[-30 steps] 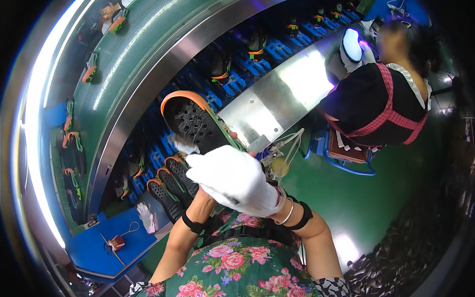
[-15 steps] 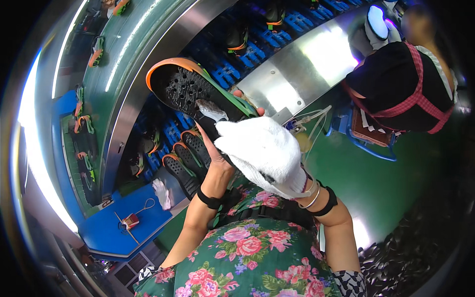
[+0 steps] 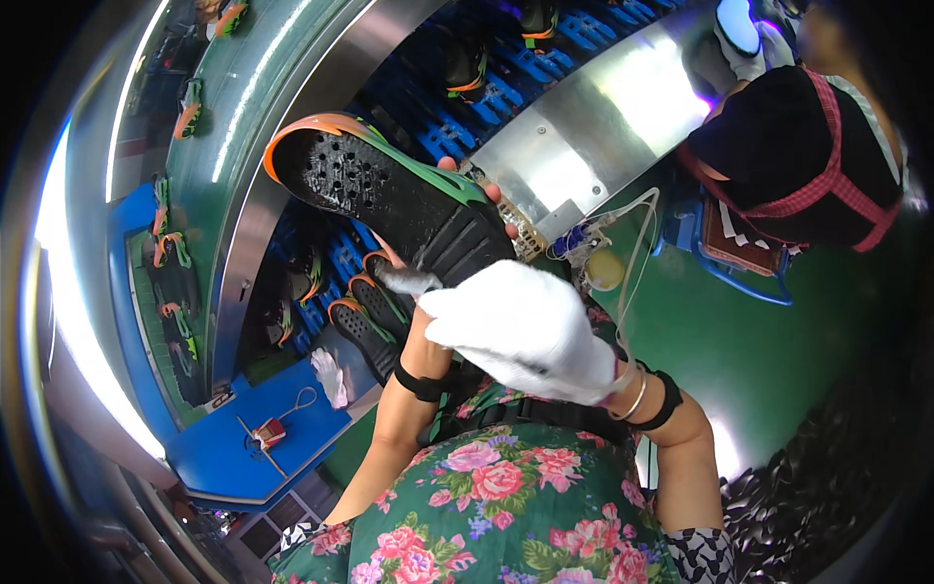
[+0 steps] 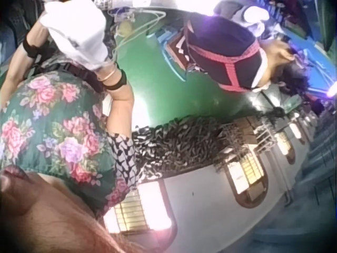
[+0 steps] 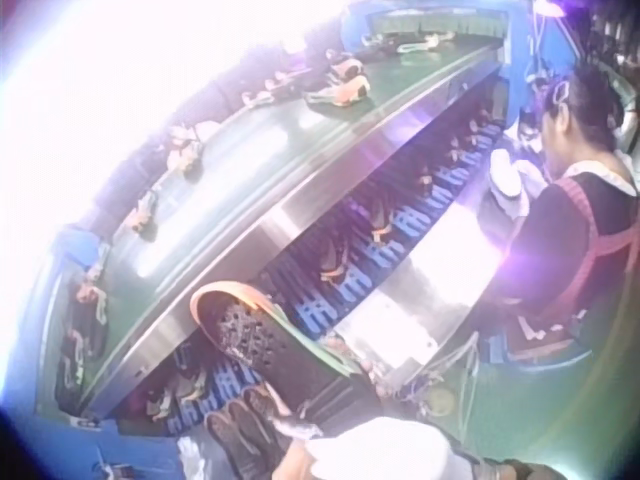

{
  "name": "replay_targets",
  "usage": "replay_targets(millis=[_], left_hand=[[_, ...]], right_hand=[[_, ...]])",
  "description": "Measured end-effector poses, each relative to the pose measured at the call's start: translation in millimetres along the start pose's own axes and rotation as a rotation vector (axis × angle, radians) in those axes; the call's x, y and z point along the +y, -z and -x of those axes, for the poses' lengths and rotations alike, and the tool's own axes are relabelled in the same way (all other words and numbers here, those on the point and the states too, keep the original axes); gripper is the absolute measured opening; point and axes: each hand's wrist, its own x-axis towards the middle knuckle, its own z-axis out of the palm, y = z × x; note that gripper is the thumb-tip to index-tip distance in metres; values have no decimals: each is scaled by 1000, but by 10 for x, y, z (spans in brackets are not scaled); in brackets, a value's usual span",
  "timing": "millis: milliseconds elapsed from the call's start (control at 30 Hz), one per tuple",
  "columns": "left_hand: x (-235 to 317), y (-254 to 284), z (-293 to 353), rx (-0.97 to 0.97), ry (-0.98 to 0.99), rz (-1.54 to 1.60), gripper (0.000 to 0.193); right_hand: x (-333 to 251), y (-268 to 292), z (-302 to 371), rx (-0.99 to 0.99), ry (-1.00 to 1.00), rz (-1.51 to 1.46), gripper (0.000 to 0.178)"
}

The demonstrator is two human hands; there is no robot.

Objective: Applying adhesive to the bottom of shoe soles using a brush at a manufacturing workstation.

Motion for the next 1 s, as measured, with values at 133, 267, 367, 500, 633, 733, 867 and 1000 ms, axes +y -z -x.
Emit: replay_targets(millis=[133,267,367,500,633,733,867,1000], left_hand=[[6,25,-12,-51,-47,-34,112],[18,105,-32,-42,-103,-53,110],[41,77,-54,-58,-106,-62,111],[13,-44,-93,-28,-148,38,110],[107,36,-103,-77,-130,-32,108],[73,-9,-114,-76,-154,64,108],[113,19,-154,-81,-141,-19,108],[155,29,-90,-104,-44,-193,99]], right_hand=[[-13,107,-17,47,-53,151,33],[-8,-70,149,-26,2,96,31],[-49,95,40,-19,-83,-28,27],[-29,80,85,16,-53,121,26],[-16,88,83,-28,-122,-105,24],[7,180,74,8,-206,-91,23],[13,87,172,-52,-30,138,27],[-10,181,138,-102,-272,-312,19]])
